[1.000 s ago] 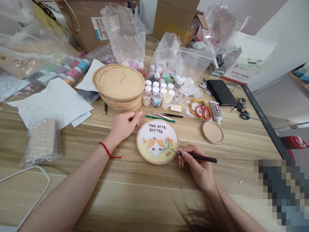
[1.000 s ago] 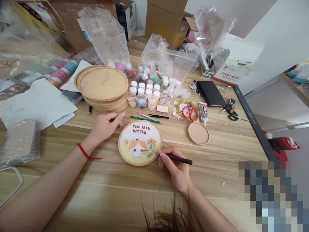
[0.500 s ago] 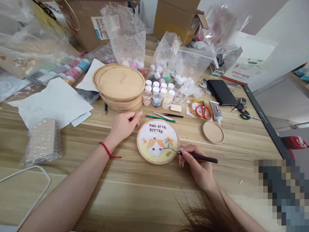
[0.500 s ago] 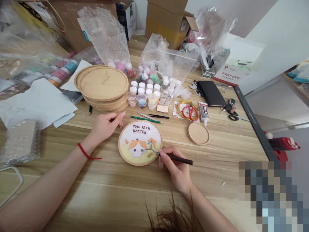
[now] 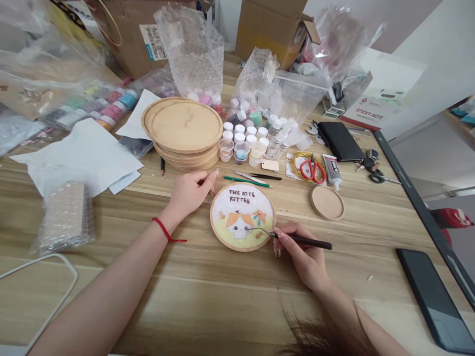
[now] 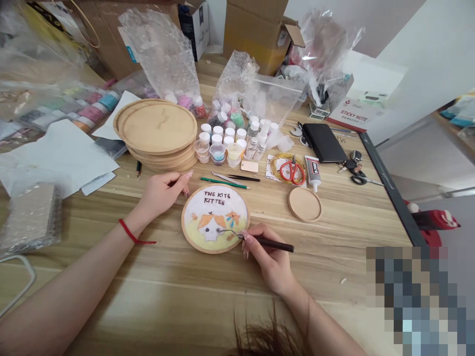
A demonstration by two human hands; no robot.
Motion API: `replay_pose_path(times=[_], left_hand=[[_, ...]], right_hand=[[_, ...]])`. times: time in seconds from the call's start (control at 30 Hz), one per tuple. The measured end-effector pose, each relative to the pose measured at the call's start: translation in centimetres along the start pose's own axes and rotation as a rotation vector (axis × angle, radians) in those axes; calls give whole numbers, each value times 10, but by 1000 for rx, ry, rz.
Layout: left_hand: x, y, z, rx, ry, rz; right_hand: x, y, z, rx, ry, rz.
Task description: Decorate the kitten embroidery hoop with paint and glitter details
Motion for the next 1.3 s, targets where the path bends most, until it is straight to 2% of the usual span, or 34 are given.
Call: replay_pose_path(times=[0.5,0.83,1.17,1.3], left_hand=[[-1,0,0,-1,8,2],[0,0,0,7,5,6],[-1,0,0,3,3,7],[-2,0,1,-4,-4,-1]], right_hand=[[-1,1,1,6,-14,6],[-2,2,0,-43,-28,-51],[1,0,0,-9,-11,-16],[5,-4,2,58,-10,91]])
Point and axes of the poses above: each hand's wrist, its own z-axis towards the middle knuckle, its own y-axis out of the palm, x = y × z, the point moved 5 cm from there along z, towards the middle knuckle, and after that the axes turned 11 degrees about -y, right-handed, at the moved point
